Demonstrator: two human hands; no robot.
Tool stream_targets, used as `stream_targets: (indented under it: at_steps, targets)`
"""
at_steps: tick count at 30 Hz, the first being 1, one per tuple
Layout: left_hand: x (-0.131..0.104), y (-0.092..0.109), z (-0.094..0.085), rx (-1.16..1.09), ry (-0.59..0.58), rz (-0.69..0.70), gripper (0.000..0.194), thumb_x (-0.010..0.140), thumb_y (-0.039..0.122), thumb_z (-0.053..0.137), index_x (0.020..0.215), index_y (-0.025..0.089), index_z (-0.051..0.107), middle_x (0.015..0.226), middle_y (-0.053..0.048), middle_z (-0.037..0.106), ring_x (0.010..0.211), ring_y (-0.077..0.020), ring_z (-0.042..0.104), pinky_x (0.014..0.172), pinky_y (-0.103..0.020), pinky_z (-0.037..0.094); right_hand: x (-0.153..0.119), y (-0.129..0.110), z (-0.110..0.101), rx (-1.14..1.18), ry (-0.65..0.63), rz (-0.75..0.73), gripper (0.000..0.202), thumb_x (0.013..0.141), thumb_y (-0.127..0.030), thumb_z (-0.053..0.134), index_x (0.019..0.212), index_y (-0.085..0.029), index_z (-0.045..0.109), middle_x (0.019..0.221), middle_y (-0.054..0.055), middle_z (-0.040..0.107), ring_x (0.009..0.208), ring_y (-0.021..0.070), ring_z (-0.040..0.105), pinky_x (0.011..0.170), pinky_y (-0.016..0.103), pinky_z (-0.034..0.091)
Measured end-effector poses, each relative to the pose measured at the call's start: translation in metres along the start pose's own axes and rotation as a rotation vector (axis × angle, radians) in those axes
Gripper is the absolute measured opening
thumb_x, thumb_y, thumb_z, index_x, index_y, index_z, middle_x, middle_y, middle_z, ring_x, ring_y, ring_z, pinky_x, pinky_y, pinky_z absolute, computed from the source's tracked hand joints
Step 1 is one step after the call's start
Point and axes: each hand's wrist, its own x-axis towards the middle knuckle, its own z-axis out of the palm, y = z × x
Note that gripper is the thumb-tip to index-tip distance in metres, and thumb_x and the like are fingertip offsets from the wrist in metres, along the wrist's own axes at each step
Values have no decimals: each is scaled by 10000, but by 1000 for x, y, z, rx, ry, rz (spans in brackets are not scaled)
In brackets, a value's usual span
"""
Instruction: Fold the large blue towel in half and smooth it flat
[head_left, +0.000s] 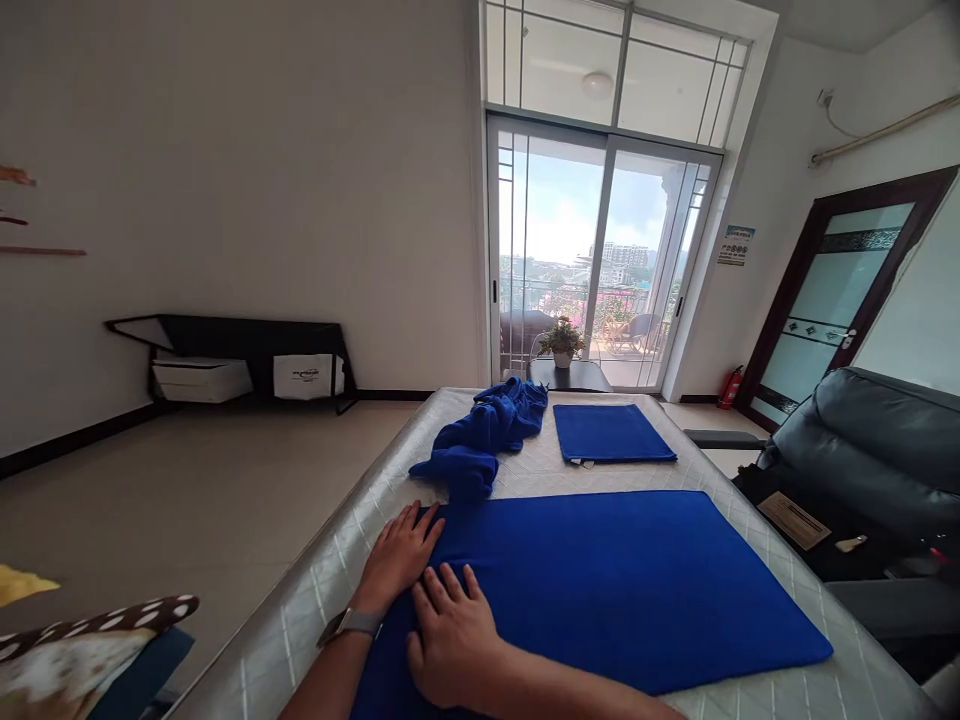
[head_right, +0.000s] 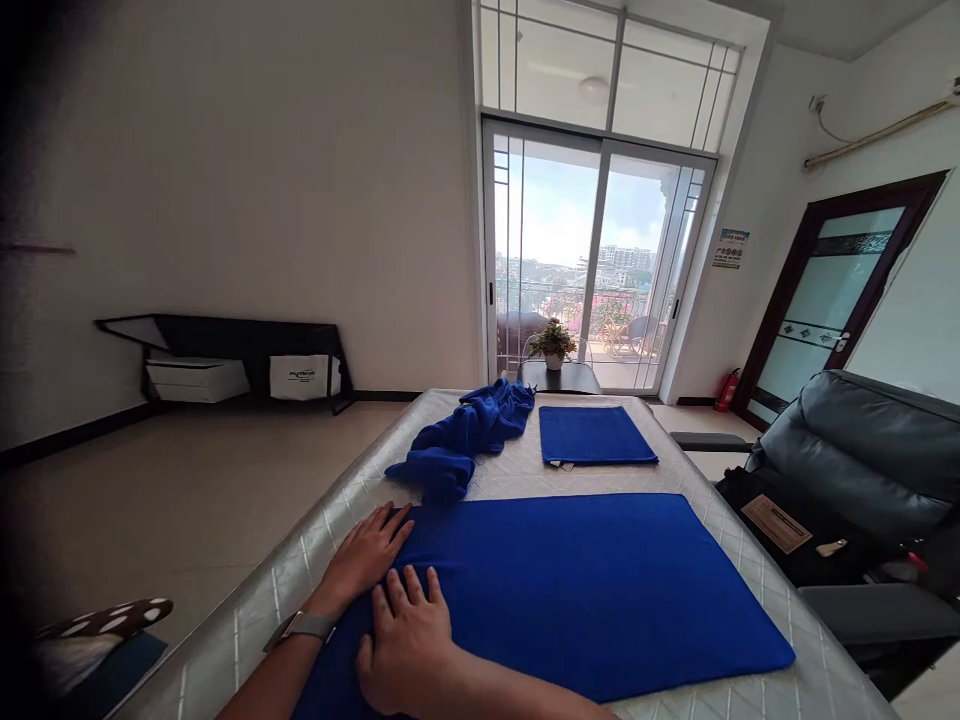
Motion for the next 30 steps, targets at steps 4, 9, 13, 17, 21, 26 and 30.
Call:
stream_targets:
  at_steps: [4,9,13,17,21,26,30]
  targets:
    - [0,3,-3,63,-67,1,530,988,197,383,1466,234,608,1619,-126,513,1531,-383,384,1198,-633,376,6,22,-17,32,-7,15,572,1086,-475,352,1614,-260,398,1710,73,303,1595,281,213,1295,573,188]
    - [3,6,-2,40,-43,-101,550,1039,350,389,1551,183,501,1619,-199,490,1524,-366,409,1216,-586,368,8,51,-30,47,18,108,600,1095,-513,294,1623,-241,382,1706,64,328,1595,255,222,1306,523,171]
    - [6,8,0,-10,-41,-174,570,1056,423,365,1554,181,496,1636,-204,465,1531,-351,405,1246,-549,329,12,72,-37,46,31,185,600,1094,-509,285,1624,-245,379,1707,53,329,1599,258,208,1305,532,157]
    - [7,10,-3,-21,-41,-201,591,1051,471,352,1551,195,503,1644,-181,463,1538,-341,397,1259,-531,306,19,83,-44,11,44,260,599,1094,-503,280,1614,-231,401,1703,64,334,1598,264,210,1300,540,164]
    - [9,16,-15,9,-3,-184,588,1034,475,378,1535,205,526,1646,-159,469,1536,-335,402,1264,-559,281,29,82,-43,-34,83,254,592,1090,-497,309,1608,-232,411,1701,74,335,1600,271,202,1297,544,168]
    - [11,37,-24,12,27,-97,562,1037,438,356,1470,175,599,1550,-170,585,1448,-317,520,1217,-503,377,40,78,-34,-27,64,210,613,1082,-490,333,1628,-213,370,1711,83,307,1605,259,180,1302,531,153]
    - [9,47,-16,-31,-24,30,533,1029,353,359,1472,174,596,1552,-155,588,1475,-325,489,1227,-538,364,41,81,-31,6,59,219,642,1075,-499,339,1638,-191,343,1722,91,272,1609,258,158,1306,527,123]
